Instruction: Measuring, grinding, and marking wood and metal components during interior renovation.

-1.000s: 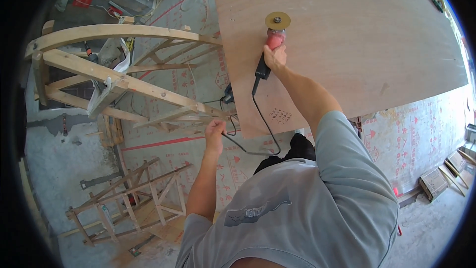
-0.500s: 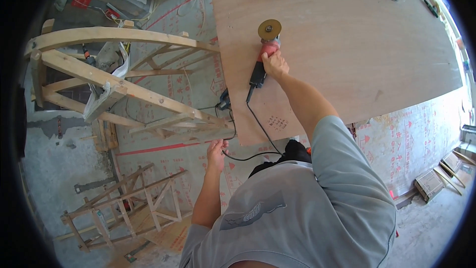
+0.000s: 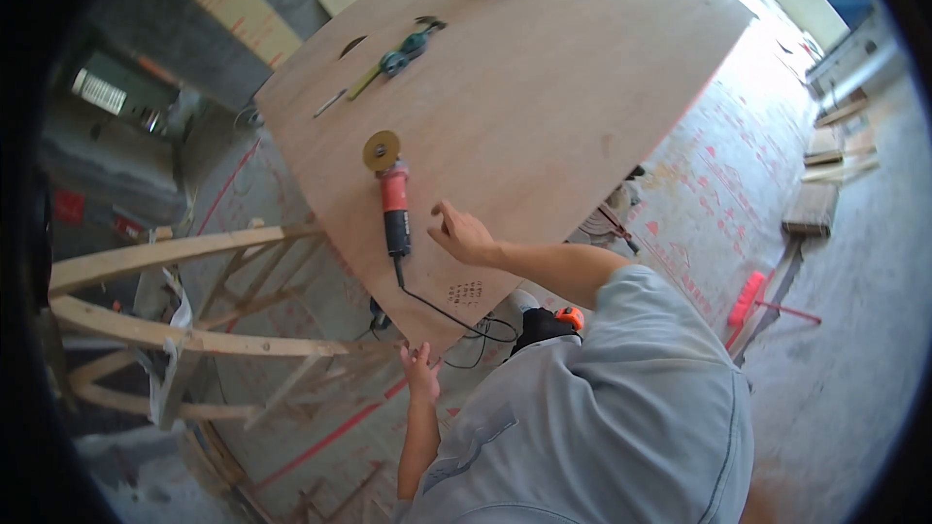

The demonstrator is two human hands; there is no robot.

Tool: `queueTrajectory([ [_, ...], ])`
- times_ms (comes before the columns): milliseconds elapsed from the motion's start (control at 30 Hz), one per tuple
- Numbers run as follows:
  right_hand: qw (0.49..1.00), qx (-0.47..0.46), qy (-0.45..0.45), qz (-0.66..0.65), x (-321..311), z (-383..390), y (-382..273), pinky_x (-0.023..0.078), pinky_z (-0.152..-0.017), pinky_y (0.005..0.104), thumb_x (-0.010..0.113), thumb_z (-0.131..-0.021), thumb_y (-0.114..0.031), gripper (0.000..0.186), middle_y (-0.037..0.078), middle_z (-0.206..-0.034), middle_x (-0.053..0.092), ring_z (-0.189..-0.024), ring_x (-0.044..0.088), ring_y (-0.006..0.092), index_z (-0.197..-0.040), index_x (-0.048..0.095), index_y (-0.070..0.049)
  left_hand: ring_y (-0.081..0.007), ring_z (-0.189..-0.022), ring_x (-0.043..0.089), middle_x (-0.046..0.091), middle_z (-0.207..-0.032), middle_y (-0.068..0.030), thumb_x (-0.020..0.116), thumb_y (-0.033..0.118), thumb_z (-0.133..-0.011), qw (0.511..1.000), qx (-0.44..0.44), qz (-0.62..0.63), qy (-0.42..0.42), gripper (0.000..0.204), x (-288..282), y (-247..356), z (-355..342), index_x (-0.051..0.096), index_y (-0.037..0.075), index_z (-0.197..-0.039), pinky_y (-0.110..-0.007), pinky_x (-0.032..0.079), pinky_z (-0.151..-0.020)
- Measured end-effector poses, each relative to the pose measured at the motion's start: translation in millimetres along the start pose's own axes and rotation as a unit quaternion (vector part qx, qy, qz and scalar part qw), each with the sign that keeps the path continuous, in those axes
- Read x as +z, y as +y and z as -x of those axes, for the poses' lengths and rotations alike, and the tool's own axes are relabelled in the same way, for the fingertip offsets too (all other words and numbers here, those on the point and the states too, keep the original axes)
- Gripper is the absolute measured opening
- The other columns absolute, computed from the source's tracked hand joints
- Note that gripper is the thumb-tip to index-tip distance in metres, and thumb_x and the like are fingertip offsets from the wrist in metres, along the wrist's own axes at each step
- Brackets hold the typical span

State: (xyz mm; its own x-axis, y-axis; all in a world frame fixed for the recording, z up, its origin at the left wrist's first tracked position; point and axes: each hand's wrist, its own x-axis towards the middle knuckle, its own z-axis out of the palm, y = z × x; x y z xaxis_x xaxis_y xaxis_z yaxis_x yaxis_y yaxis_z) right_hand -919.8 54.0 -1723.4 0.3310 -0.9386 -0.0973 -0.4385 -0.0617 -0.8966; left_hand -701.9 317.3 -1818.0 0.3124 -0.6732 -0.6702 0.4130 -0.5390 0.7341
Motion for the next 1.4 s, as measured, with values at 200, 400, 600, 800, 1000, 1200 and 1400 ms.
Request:
queueTrajectory([
  [200, 0.994, 0.064, 0.070, 0.049, -39.6, 201.1, 55.2, 0.052, -0.073, 0.0429, 0.063, -0.093, -0.029, 0.041, 0.014, -0.092, 0.067, -0.084, 0.067, 0.0318, -0.123, 0.049, -0.006, -0.0320, -0.151, 0.019, 0.028, -0.161, -0.0063, 0.071, 0.035, -0.091, 0.966, -0.099, 0.159, -0.178, 0.087, -16.6, -63.0, -41.5, 0.015, 0.022, -0.156, -0.065, 0.013, -0.116],
  [400, 0.889, 0.417, -0.076, 0.173, 80.6, 408.0, 236.0, 0.045, -0.107, 0.0450, 0.056, -0.093, -0.055, 0.071, 0.020, -0.135, 0.059, -0.125, 0.056, 0.0349, -0.145, 0.047, -0.009, -0.0305, -0.155, 0.003, 0.013, -0.168, -0.0073, 0.065, 0.049, -0.091, 0.941, -0.141, 0.023, -0.307, 0.091, 26.2, -73.5, -31.2, 0.013, 0.022, -0.161, -0.062, -0.004, -0.118],
  [600, 0.813, 0.554, -0.087, -0.153, 85.1, 528.0, 199.6, 0.048, -0.101, 0.0470, 0.048, -0.096, -0.049, 0.055, 0.019, -0.132, 0.063, -0.124, 0.056, 0.0338, -0.130, 0.063, -0.009, -0.0287, -0.149, 0.019, 0.037, -0.155, -0.0103, 0.060, 0.048, -0.095, 0.905, -0.104, -0.054, -0.408, 0.053, 78.4, -72.8, -14.4, 0.046, 0.015, -0.135, -0.060, 0.005, -0.116],
  [800, 0.925, 0.364, -0.025, 0.106, 121.0, 607.7, 220.3, 0.052, -0.092, 0.0453, 0.060, -0.082, -0.018, 0.036, 0.020, -0.116, 0.067, -0.105, 0.064, 0.0382, -0.115, 0.069, -0.007, -0.0194, -0.062, 0.055, 0.051, -0.063, -0.0039, 0.049, 0.039, -0.106, 0.958, -0.041, -0.021, -0.284, 0.039, 33.3, -60.7, -3.1, 0.047, 0.011, -0.080, -0.036, 0.051, -0.066],
  [1000, 0.926, 0.356, -0.098, 0.085, 93.7, 632.8, 199.8, 0.053, -0.081, 0.0453, 0.071, -0.076, -0.029, 0.033, 0.024, -0.098, 0.071, -0.095, 0.068, 0.0394, -0.102, 0.072, -0.009, -0.0338, -0.067, 0.058, 0.060, -0.071, -0.0181, 0.051, 0.040, -0.103, 0.868, 0.277, -0.410, -0.043, 0.045, -30.0, -24.6, 3.9, 0.055, -0.003, -0.089, -0.048, 0.048, -0.066],
  [1200, 0.962, 0.234, -0.098, -0.098, 70.6, 585.3, 237.2, 0.052, -0.081, 0.0402, 0.072, -0.077, -0.030, 0.035, 0.018, -0.102, 0.072, -0.098, 0.068, 0.0289, -0.101, 0.072, -0.005, -0.0487, -0.090, 0.061, 0.065, -0.090, -0.0273, 0.050, 0.038, -0.102, 0.790, 0.318, -0.521, 0.060, 0.042, -69.0, -31.2, -45.4, 0.060, -0.002, -0.101, -0.053, 0.048, -0.080],
  [1400, 0.957, 0.219, -0.149, -0.116, 63.5, 554.0, 292.4, 0.052, -0.081, 0.0399, 0.072, -0.078, -0.029, 0.032, 0.017, -0.101, 0.072, -0.097, 0.068, 0.0272, -0.101, 0.072, -0.005, -0.0409, -0.112, 0.058, 0.064, -0.114, -0.0223, 0.063, 0.041, -0.091, 0.758, 0.272, -0.581, 0.117, 0.041, -53.7, -48.0, -30.6, 0.062, 0.004, -0.108, -0.050, 0.046, -0.094],
])
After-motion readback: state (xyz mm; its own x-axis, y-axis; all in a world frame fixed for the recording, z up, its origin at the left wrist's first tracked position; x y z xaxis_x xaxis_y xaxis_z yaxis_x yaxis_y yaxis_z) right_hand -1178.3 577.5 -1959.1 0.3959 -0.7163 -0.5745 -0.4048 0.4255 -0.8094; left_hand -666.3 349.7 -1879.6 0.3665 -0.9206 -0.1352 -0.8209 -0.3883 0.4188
